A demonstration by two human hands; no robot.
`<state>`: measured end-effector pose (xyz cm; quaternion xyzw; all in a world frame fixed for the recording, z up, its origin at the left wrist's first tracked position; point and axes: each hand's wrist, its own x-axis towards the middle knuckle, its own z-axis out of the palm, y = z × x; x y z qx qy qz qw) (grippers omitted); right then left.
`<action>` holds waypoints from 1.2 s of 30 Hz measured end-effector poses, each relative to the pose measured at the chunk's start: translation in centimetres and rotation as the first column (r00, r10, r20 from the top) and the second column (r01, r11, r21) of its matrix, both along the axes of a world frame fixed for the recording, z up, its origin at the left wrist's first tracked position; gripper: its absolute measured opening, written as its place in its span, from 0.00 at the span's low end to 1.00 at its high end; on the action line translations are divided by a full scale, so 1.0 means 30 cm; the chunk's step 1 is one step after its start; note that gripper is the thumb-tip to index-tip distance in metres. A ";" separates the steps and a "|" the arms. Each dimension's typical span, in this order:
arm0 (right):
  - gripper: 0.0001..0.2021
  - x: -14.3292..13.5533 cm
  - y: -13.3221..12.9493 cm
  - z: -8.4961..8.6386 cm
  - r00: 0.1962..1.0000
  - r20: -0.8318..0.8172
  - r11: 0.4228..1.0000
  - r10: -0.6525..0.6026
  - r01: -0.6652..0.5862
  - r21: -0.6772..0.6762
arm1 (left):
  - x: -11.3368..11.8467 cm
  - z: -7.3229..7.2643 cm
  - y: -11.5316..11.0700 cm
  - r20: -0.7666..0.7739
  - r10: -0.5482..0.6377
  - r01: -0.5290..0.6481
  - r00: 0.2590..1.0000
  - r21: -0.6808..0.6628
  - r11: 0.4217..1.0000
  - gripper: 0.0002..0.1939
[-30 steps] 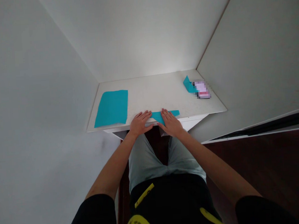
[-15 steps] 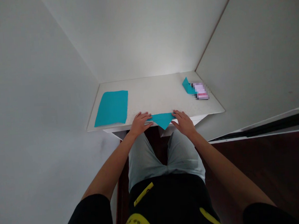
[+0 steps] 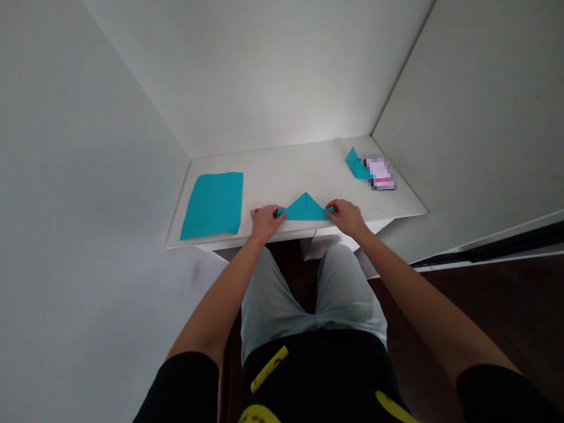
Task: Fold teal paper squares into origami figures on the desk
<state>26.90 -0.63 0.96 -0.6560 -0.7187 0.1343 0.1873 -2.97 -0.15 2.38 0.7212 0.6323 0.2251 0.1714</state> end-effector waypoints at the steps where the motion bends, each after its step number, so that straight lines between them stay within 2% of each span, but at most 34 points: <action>1: 0.12 -0.007 0.003 -0.005 1.000 0.019 1.000 -0.013 0.013 0.010 | 0.004 -0.006 -0.005 -0.008 0.002 -0.002 1.000 0.020 1.000 0.08; 6: 0.19 -0.018 -0.001 -0.031 0.997 -0.015 0.997 -0.069 0.070 0.046 | 0.004 -0.034 -0.042 -0.046 -0.009 0.015 0.999 0.141 0.990 0.08; 11: 0.17 -0.009 -0.001 -0.044 0.999 -0.004 0.997 -0.044 0.045 0.065 | -0.013 -0.055 -0.112 -0.237 -0.188 0.241 0.953 0.223 0.944 0.16; 15: 0.16 -0.003 0.022 -0.051 0.999 -0.018 0.994 -0.034 0.036 0.106 | -0.029 -0.071 -0.163 -0.308 -0.275 0.345 0.911 0.202 0.917 0.25; 19: 0.14 -0.002 0.054 -0.027 0.991 0.130 0.988 0.008 -0.028 0.154 | -0.050 -0.070 -0.173 -0.336 -0.372 0.439 0.865 0.151 0.886 0.27; 23: 0.17 -0.008 0.043 0.003 0.950 0.290 0.979 0.113 -0.156 0.133 | -0.061 -0.065 -0.160 -0.320 -0.436 0.498 0.841 0.140 0.856 0.24; 27: 0.23 -0.027 -0.039 -0.009 0.923 0.335 0.960 0.191 -0.247 0.130 | -0.056 -0.074 -0.143 -0.253 -0.441 0.487 0.861 0.162 0.858 0.19; 32: 0.30 -0.056 -0.121 -0.043 0.938 0.304 0.962 0.168 -0.223 0.156 | -0.031 -0.078 -0.135 -0.144 -0.485 0.505 0.863 0.220 0.834 0.15; 36: 0.32 -0.048 -0.081 -0.030 0.950 0.234 0.972 0.209 -0.228 0.057 | 0.008 -0.059 -0.117 -0.125 -0.510 0.525 0.851 0.202 0.827 0.13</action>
